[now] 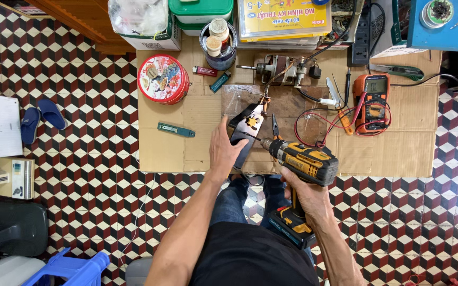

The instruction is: The person uses a power drill to remove screws from a black electrical component, then uses pliers to manipulate wires and internal parts. The person disassembles the component casing and continues to adjust internal wiring.

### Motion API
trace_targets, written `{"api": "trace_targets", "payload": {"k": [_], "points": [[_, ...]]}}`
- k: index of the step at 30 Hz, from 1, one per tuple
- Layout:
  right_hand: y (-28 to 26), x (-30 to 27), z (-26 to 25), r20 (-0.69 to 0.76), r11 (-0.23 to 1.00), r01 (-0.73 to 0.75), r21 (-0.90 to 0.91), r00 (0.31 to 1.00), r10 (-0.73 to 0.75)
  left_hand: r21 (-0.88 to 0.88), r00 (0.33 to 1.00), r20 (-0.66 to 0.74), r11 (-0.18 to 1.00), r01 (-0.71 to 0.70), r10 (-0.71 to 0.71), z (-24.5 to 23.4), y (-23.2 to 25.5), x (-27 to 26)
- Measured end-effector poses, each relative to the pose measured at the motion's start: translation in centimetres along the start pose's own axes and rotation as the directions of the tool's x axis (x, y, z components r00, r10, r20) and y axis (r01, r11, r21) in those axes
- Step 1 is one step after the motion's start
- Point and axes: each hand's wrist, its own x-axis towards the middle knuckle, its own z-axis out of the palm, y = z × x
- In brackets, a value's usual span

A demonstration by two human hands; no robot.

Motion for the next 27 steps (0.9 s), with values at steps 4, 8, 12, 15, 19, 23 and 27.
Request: {"api": "trace_targets", "payload": {"k": [4, 8, 12, 15, 19, 23, 27], "points": [[0.0, -0.1, 0.2, -0.006, 1.0, 0.004, -0.014, 1.0, -0.004, 0.13, 0.972, -0.026, 0.965, -0.229, 0.234, -0.6, 1.3, -0.4], [-0.3, -0.2, 0.2, 0.003, 1.0, 0.005, -0.01, 1.0, -0.005, 0.149, 0.941, 0.091, 0.93, -0.338, 0.327, -1.0, 1.2, 1.3], [-0.4, -0.2, 0.3, 0.007, 1.0, 0.008, 0.007, 1.0, -0.008, 0.213, 0.883, 0.144, 0.858, -0.468, 0.447, -1.4, 0.8, 2.3], [-0.1, -0.2, 0.0, -0.017, 0.998, -0.006, -0.065, 1.0, 0.005, 0.238, 0.841, 0.18, 0.807, -0.541, 0.511, -1.6, 0.9, 2.7], [-0.1, -1.2, -0.9, -0.06, 0.996, -0.015, -0.086, 0.998, 0.01, 0.17, 0.81, 0.245, 0.799, -0.577, 0.533, -2.1, 1.6, 3.5], [-0.1, -3.1, -2.7, -0.081, 0.997, 0.067, 0.049, 0.995, -0.063, 0.051, 0.836, 0.07, 0.835, -0.548, 0.544, -2.5, 0.8, 3.9], [-0.3, -4.0, -4.6, -0.219, 0.983, 0.171, 0.063, 0.964, -0.153, -0.015, 0.992, -0.087, 0.996, -0.09, 0.089, -2.4, -3.0, 7.1]]}}
